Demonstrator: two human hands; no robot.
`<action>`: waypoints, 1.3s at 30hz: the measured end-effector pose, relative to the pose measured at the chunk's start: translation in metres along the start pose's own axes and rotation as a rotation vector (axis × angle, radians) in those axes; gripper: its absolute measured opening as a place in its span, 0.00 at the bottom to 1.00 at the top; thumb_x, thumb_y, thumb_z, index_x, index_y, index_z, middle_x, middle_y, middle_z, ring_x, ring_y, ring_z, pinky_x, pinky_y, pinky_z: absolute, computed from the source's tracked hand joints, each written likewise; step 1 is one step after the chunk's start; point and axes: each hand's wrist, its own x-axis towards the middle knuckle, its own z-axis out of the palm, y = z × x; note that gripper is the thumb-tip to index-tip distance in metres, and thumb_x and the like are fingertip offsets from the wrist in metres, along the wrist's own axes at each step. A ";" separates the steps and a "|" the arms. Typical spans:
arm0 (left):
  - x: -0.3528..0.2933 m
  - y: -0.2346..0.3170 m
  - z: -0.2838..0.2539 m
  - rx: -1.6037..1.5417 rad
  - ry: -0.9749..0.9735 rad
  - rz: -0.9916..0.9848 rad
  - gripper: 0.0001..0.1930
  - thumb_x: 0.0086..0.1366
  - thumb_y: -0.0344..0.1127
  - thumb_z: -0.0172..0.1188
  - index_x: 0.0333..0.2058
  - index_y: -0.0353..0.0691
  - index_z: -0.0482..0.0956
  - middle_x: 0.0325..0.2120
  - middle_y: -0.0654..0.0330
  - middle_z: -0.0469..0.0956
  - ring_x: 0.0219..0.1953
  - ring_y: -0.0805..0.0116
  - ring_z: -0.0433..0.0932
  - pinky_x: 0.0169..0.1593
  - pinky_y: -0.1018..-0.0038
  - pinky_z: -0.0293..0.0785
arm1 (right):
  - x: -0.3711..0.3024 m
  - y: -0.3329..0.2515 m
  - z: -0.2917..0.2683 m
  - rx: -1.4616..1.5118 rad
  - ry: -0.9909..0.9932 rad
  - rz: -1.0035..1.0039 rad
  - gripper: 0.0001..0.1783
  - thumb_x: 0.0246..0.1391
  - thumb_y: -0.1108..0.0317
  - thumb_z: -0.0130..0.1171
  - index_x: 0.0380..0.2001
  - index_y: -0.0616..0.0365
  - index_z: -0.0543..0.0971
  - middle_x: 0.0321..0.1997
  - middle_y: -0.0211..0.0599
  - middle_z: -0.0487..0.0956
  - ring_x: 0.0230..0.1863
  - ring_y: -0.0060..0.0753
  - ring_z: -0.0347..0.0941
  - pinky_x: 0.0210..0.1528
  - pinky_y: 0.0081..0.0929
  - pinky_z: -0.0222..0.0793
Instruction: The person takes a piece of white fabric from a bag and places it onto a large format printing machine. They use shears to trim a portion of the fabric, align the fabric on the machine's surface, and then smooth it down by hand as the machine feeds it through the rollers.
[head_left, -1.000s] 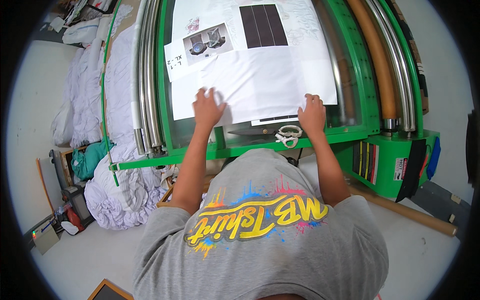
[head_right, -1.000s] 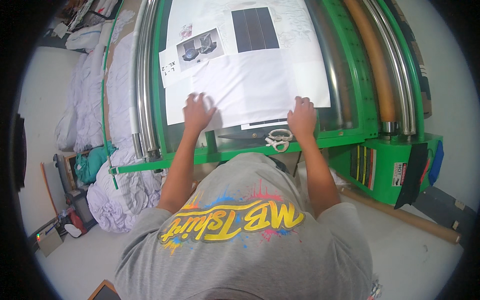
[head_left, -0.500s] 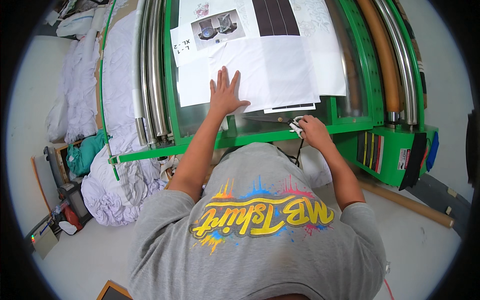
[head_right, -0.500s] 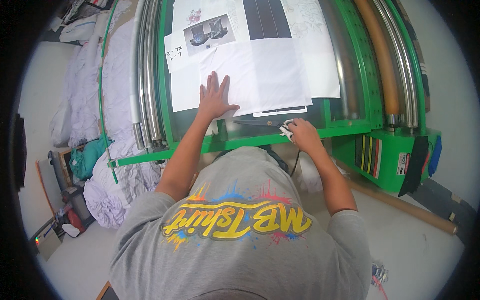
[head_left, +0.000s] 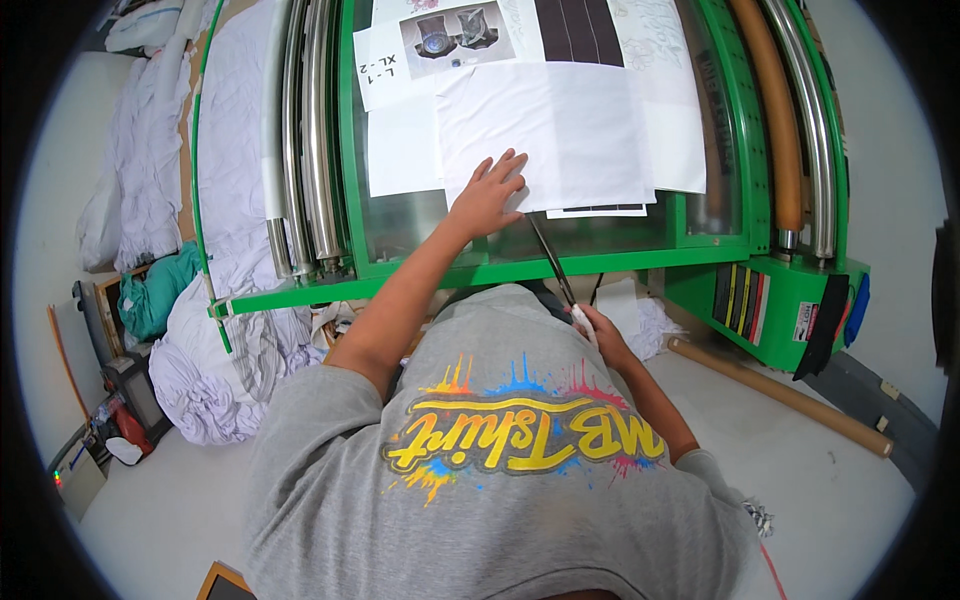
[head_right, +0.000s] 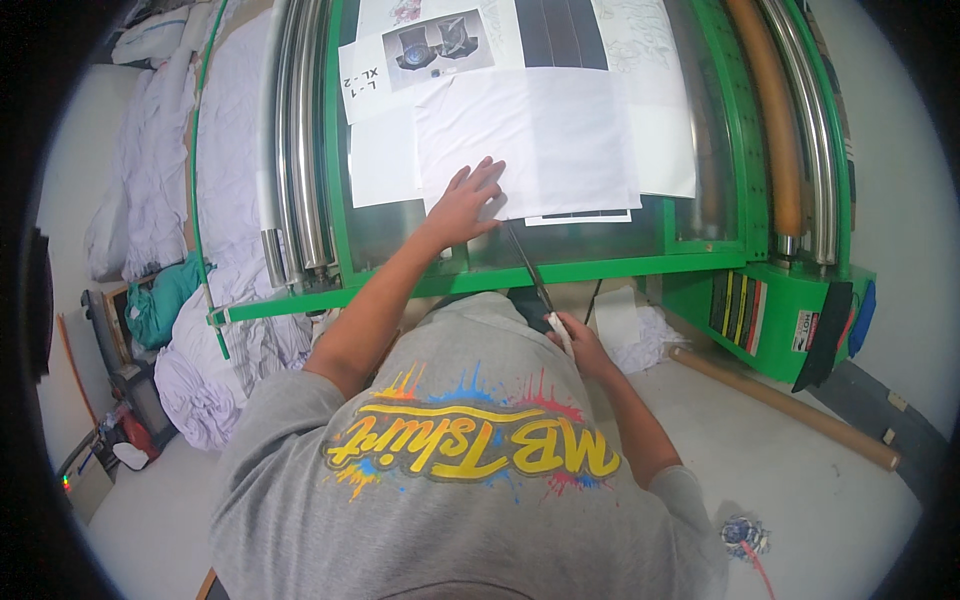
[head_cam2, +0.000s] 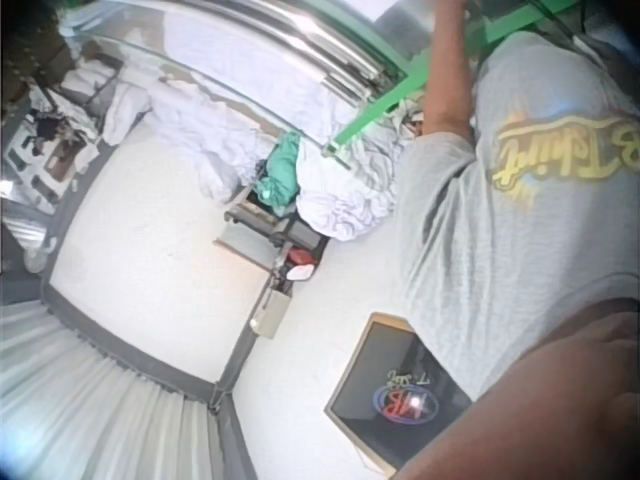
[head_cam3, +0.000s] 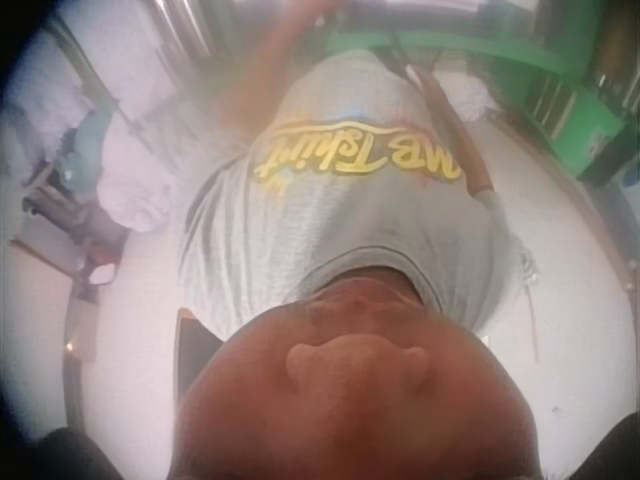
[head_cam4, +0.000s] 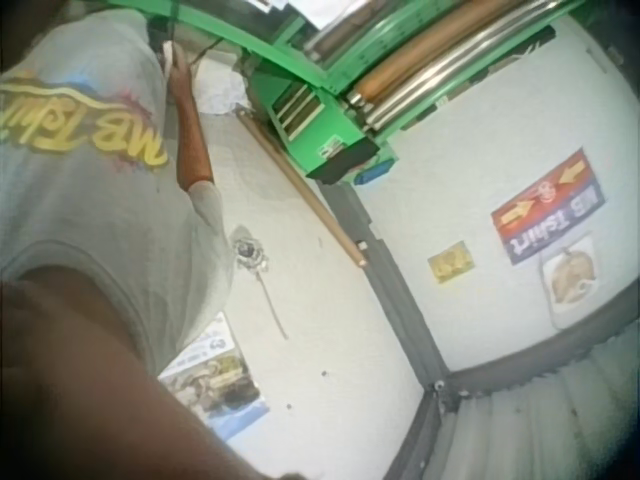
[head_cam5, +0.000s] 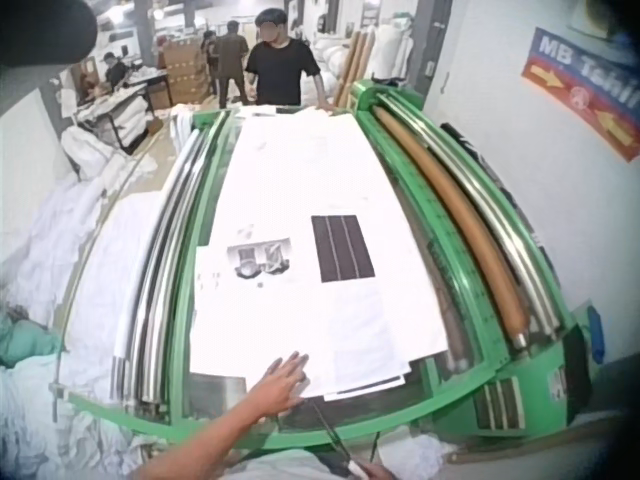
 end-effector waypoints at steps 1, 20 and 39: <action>-0.001 -0.002 0.006 -0.020 0.006 0.022 0.22 0.64 0.46 0.78 0.52 0.46 0.81 0.82 0.53 0.59 0.88 0.49 0.47 0.85 0.41 0.47 | 0.001 -0.012 0.010 0.014 0.013 0.028 0.26 0.75 0.52 0.69 0.65 0.55 0.76 0.51 0.29 0.81 0.51 0.23 0.75 0.54 0.27 0.72; 0.008 0.016 0.020 0.028 0.057 -0.052 0.11 0.69 0.38 0.69 0.47 0.45 0.85 0.79 0.46 0.60 0.86 0.40 0.47 0.83 0.33 0.41 | 0.064 -0.027 0.045 -0.040 0.193 -0.103 0.30 0.74 0.43 0.67 0.59 0.60 0.80 0.50 0.35 0.83 0.52 0.28 0.77 0.59 0.32 0.73; 0.005 0.005 0.007 -0.078 -0.058 0.009 0.10 0.69 0.40 0.65 0.45 0.44 0.87 0.81 0.41 0.53 0.87 0.36 0.39 0.83 0.29 0.37 | 0.081 -0.023 0.054 -0.135 0.293 -0.051 0.31 0.71 0.41 0.70 0.54 0.60 0.82 0.42 0.38 0.86 0.43 0.32 0.81 0.50 0.35 0.77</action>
